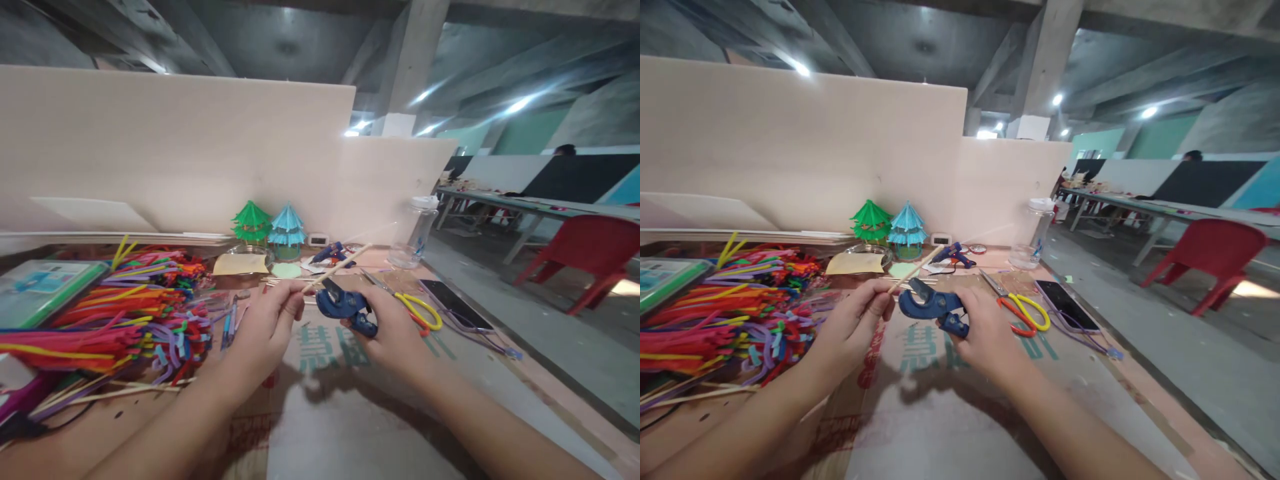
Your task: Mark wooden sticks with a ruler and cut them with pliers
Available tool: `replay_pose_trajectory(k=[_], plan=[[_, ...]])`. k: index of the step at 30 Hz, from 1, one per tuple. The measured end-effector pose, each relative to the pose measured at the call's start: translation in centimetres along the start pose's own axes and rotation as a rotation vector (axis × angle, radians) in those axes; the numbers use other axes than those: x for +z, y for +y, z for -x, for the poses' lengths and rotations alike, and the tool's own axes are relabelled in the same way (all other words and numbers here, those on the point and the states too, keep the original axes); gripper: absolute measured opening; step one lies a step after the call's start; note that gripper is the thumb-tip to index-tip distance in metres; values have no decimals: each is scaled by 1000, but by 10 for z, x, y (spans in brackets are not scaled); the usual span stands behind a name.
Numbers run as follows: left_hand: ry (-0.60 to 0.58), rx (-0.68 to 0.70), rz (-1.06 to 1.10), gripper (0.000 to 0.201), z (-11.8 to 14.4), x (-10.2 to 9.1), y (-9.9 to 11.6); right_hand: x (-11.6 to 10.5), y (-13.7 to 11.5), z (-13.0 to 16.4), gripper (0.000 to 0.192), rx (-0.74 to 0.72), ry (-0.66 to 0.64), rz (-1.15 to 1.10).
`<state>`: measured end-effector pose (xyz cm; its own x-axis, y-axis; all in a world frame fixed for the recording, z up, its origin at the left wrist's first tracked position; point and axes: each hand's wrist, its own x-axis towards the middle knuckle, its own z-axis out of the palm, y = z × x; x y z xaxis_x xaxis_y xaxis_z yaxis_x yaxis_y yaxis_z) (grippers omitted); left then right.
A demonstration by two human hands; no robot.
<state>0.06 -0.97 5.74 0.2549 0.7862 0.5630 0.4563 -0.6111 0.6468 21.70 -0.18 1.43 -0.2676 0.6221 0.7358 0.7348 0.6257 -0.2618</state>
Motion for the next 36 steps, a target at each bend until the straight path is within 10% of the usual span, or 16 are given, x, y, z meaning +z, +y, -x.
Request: replay_pose_trajectory(k=[36], plan=[[-163,224,-19,24,10,1,8,-21,-2,-3,38,-244,152,233]])
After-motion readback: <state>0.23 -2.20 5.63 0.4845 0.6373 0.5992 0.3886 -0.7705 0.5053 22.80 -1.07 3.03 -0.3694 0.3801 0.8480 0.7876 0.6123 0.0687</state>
